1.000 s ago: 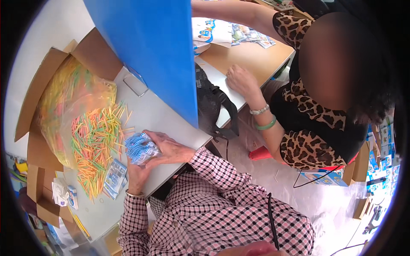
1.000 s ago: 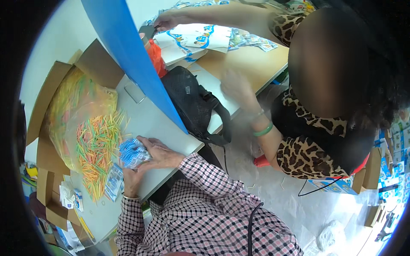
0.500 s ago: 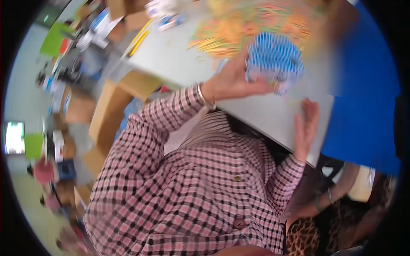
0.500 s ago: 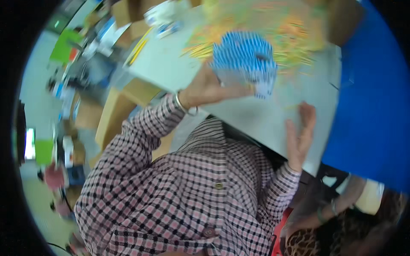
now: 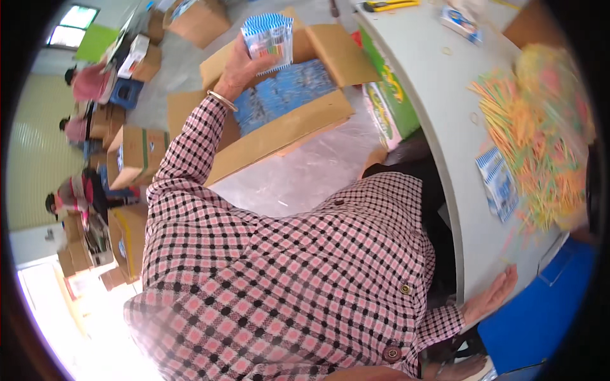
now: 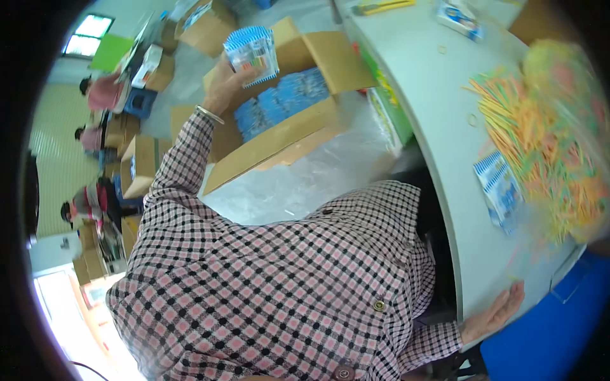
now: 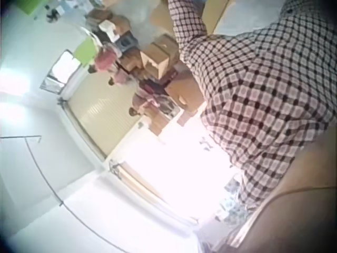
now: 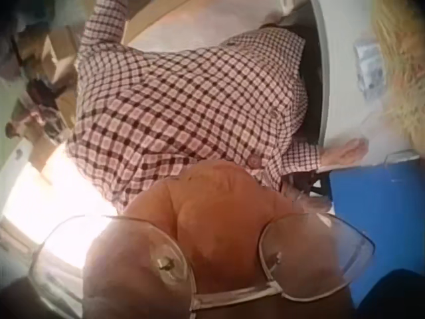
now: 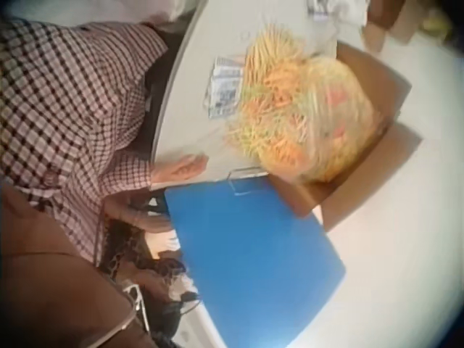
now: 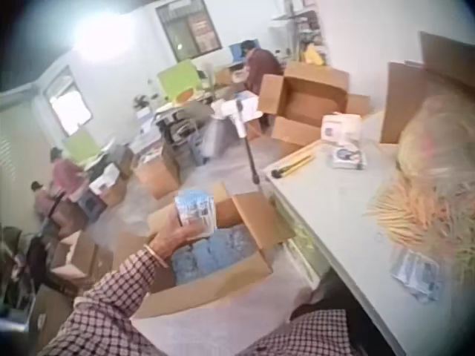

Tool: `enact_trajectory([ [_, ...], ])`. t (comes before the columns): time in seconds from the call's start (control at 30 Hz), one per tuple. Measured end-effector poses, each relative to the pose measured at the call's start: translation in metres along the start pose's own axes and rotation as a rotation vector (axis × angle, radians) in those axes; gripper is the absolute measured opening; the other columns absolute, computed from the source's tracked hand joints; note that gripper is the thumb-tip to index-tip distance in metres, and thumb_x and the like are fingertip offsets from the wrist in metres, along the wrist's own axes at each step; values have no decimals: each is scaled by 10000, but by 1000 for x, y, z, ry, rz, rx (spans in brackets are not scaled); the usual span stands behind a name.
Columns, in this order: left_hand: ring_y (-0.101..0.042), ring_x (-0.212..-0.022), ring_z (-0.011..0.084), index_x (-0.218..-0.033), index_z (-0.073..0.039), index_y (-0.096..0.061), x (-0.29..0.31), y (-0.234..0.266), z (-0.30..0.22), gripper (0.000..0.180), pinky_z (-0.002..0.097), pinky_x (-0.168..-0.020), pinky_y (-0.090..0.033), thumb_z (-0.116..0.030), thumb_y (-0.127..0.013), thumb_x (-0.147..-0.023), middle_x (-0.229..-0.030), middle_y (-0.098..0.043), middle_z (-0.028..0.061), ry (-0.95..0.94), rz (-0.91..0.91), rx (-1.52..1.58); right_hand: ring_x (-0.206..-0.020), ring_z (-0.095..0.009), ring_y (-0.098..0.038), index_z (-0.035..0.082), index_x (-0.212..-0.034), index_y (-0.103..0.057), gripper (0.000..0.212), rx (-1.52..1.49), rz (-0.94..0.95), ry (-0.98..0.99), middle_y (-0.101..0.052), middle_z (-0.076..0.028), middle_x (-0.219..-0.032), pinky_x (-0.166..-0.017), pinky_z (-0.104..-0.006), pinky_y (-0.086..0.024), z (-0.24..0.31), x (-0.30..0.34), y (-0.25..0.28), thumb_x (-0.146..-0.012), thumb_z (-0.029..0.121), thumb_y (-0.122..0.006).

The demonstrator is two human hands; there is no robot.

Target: Packaging colorful plastic sticks into small transparent bags and placing them into a shipping box.

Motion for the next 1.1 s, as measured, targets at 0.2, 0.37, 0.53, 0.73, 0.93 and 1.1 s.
enact_trajectory([
  [0.2, -538, -913, 134, -1137, -7, -435, 74, 56, 145, 626, 287, -818, -464, -49, -752, -599, -1027, -557, 60, 365, -122, -81, -1118, -238, -463, -7, -1218, -483, 355, 244, 59, 63, -500, -131, -1219, -987, -344, -341, 8, -15, -12, -946, 220, -465],
  [0.37, -540, -887, 143, -1103, -14, -432, 122, 83, 207, 627, 297, -804, -470, -18, -753, -565, -970, -551, 49, 621, -206, -23, -1079, -243, -476, 7, -1180, -503, 342, 299, -18, -8, -509, -135, -1179, -943, -340, -381, 7, -9, -15, -951, 257, -459],
  [0.53, -576, -866, 159, -1081, -30, -493, 144, 74, 199, 558, 304, -815, -474, 23, -731, -579, -967, -598, 58, 839, -133, 129, -1054, -242, -486, 13, -1168, -503, 333, 384, 17, -22, -507, -134, -1174, -914, -341, -392, 12, -11, -21, -958, 264, -440],
  [0.73, -609, -924, 222, -1040, -27, -567, 162, 64, 211, 443, 357, -867, -480, 66, -705, -630, -987, -630, 89, 1116, -54, 696, -1037, -238, -499, 26, -1164, -515, 327, 479, 10, 3, -517, -125, -1161, -876, -345, -413, 6, -17, -19, -960, 268, -434],
  [0.93, -599, -988, 263, -1046, -17, -579, 165, 56, 228, 410, 399, -914, -462, 88, -692, -665, -1054, -625, 125, 1370, 19, 782, -985, -264, -512, 13, -1124, -533, 337, 473, -47, 4, -529, -146, -1115, -851, -367, -418, 5, -17, -25, -943, 286, -457],
  [1.1, -606, -976, 282, -1059, -6, -575, 169, 52, 240, 416, 414, -901, -471, 98, -683, -672, -1052, -625, 142, 1462, -17, 734, -932, -321, -516, -36, -1054, -551, 345, 412, -79, 120, -555, -201, -1025, -848, -404, -404, 5, -17, -29, -924, 277, -482],
])
Point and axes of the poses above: each hand's wrist, its own x-axis away from the middle knuckle, its own y-axis out of the back of the hand, z = x × y, the point moved 2 cm from there along -x, towards the middle knuckle
